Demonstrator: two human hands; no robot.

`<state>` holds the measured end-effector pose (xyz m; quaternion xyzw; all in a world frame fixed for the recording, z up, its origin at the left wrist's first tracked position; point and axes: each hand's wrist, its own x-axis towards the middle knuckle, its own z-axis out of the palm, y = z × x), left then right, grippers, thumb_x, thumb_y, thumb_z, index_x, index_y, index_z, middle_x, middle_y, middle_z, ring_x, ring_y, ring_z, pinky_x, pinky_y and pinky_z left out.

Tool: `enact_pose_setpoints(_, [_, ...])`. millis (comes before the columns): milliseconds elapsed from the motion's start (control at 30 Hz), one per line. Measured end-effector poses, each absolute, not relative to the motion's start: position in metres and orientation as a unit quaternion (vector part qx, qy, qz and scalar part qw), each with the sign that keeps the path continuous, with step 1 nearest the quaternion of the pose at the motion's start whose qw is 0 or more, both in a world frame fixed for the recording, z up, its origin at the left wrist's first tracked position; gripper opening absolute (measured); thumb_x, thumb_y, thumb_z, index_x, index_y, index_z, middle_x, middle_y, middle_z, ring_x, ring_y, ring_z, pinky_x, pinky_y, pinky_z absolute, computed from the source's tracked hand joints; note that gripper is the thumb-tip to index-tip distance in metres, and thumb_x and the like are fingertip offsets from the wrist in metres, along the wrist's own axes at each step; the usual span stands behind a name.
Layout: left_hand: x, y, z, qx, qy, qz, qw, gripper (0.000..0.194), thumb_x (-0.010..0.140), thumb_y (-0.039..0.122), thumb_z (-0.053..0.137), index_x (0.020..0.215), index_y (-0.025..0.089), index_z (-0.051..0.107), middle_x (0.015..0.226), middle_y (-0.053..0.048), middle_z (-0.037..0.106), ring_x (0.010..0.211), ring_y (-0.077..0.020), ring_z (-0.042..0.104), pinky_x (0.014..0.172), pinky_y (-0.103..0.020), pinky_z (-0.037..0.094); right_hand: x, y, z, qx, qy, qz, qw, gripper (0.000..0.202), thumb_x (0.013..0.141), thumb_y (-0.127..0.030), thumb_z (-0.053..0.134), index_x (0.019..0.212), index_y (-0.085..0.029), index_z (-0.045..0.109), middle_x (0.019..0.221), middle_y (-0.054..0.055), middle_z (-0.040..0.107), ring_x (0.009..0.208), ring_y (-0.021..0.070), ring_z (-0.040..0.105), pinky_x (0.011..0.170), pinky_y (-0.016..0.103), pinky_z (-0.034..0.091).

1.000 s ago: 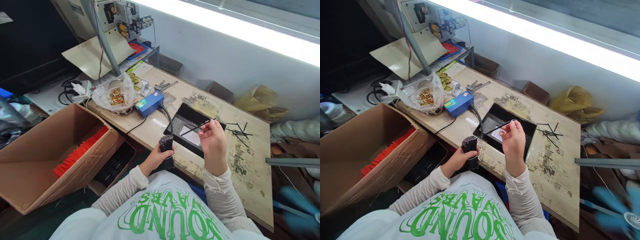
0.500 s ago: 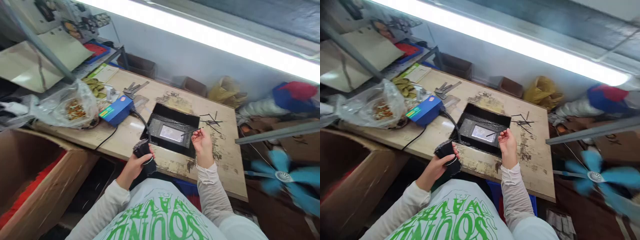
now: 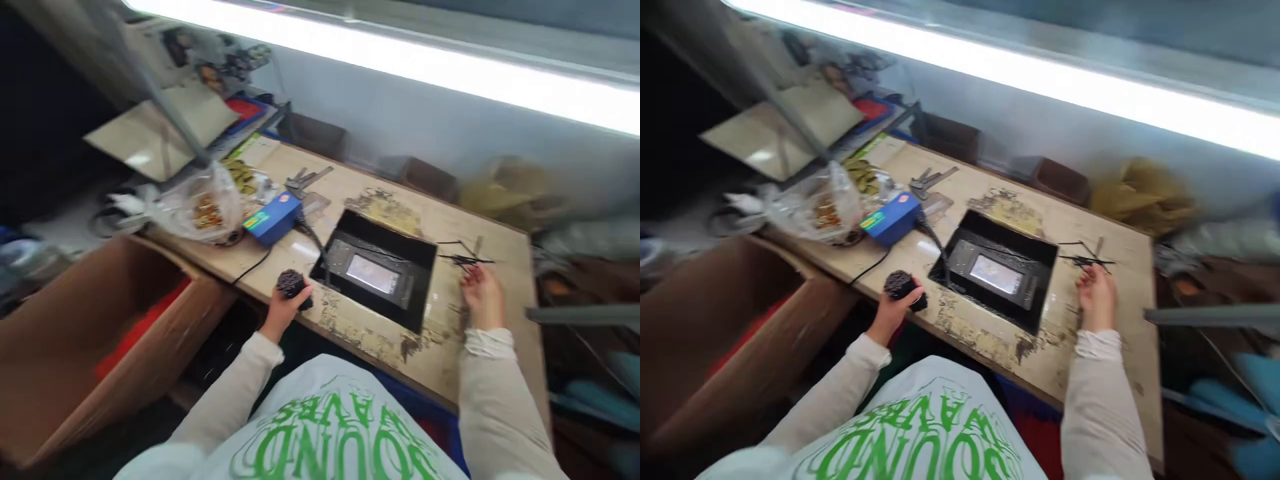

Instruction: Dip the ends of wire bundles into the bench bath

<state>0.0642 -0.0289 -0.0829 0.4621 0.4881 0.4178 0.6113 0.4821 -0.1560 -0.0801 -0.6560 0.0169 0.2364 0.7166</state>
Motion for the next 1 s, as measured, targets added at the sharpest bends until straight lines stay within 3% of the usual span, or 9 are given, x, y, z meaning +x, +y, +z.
enact_pose_setpoints(133, [0.047,-0.016,-0.111,0.522,0.495,0.405,0.564,0.047,0.048,0.036,0.088,0.082,0.014,0.065,0.087,-0.007,0.071,0.087,-0.0213,0.066,0.091,-0.04,0.051,0.442,-0.151,-0.112,-0.658,-0.023,0.303,0.688,0.006,0.072,-0.022,0.068,0.076,-0.021,0.064,0.067,0.0,0.061,0.048,0.0073,0.052,0.041,0.018,0.042])
enact_pose_setpoints(300, [0.029,-0.007,-0.126,0.543,0.44,0.384,0.604,0.076,0.046,0.037,0.09,0.113,0.013,0.063,0.118,-0.016,0.067,0.109,-0.0269,0.063,0.101,-0.045,0.046,0.374,-0.14,-0.123,-0.697,-0.169,0.365,0.593,0.035,0.06,-0.038,0.078,0.088,-0.021,0.067,0.077,0.001,0.064,0.055,0.0091,0.054,0.048,0.021,0.044])
enact_pose_setpoints(400, [0.027,-0.002,-0.121,0.563,0.41,0.351,0.626,0.067,0.048,0.034,0.09,0.108,0.014,0.068,0.115,-0.013,0.07,0.111,-0.0275,0.063,0.104,-0.045,0.044,0.314,-0.124,-0.118,-0.715,-0.318,0.392,0.484,0.04,0.064,-0.046,0.075,0.091,-0.019,0.067,0.076,0.003,0.064,0.059,0.0137,0.055,0.051,0.026,0.046])
enact_pose_setpoints(467, [0.031,-0.002,-0.116,0.558,0.414,0.34,0.634,0.055,0.049,0.033,0.089,0.097,0.014,0.071,0.105,-0.011,0.073,0.105,-0.0272,0.065,0.103,-0.045,0.045,0.268,-0.109,-0.116,-0.693,-0.44,0.388,0.419,0.038,0.069,-0.047,0.071,0.093,-0.019,0.067,0.08,0.006,0.067,0.071,0.0201,0.06,0.065,0.035,0.051])
enact_pose_setpoints(533, [0.038,-0.008,-0.11,0.52,0.428,0.353,0.649,0.047,0.051,0.034,0.088,0.09,0.014,0.072,0.096,-0.008,0.074,0.097,-0.0257,0.067,0.099,-0.044,0.048,0.225,-0.095,-0.114,-0.658,-0.549,0.343,0.386,0.041,0.069,-0.043,0.072,0.102,-0.019,0.067,0.099,0.011,0.068,0.095,0.0286,0.06,0.085,0.047,0.05])
enact_pose_setpoints(600, [0.046,-0.018,-0.102,0.463,0.449,0.374,0.666,0.043,0.053,0.037,0.087,0.086,0.013,0.072,0.089,-0.007,0.074,0.089,-0.0238,0.068,0.093,-0.042,0.051,0.189,-0.084,-0.112,-0.61,-0.596,0.328,0.405,0.051,0.067,-0.038,0.074,0.112,-0.018,0.063,0.116,0.014,0.064,0.111,0.0321,0.055,0.098,0.051,0.044])
enact_pose_setpoints(767, [0.039,-0.041,-0.061,0.414,0.465,0.38,0.684,0.05,0.049,0.038,0.089,0.089,0.013,0.073,0.089,-0.007,0.074,0.09,-0.0234,0.068,0.091,-0.039,0.052,0.149,-0.075,-0.106,-0.503,-0.575,0.444,0.468,0.044,0.071,-0.022,0.063,0.114,-0.015,0.059,0.108,0.009,0.066,0.098,0.0245,0.062,0.089,0.041,0.051])
enact_pose_setpoints(867, [0.016,-0.044,-0.034,0.464,0.382,0.33,0.728,0.055,0.053,0.036,0.089,0.1,0.014,0.073,0.098,-0.008,0.074,0.098,-0.0241,0.067,0.096,-0.039,0.05,0.145,-0.078,-0.105,-0.459,-0.599,0.497,0.428,0.038,0.065,-0.017,0.06,0.103,-0.016,0.064,0.098,0.006,0.069,0.09,0.0234,0.063,0.083,0.038,0.053])
enact_pose_setpoints(1000, [-0.011,-0.046,-0.014,0.519,0.353,0.3,0.718,0.051,0.054,0.033,0.089,0.098,0.013,0.074,0.104,-0.011,0.074,0.1,-0.0256,0.067,0.097,-0.04,0.049,0.134,-0.081,-0.103,-0.422,-0.637,0.506,0.4,0.035,0.062,-0.019,0.063,0.097,-0.017,0.066,0.097,0.006,0.07,0.091,0.0251,0.064,0.087,0.04,0.053])
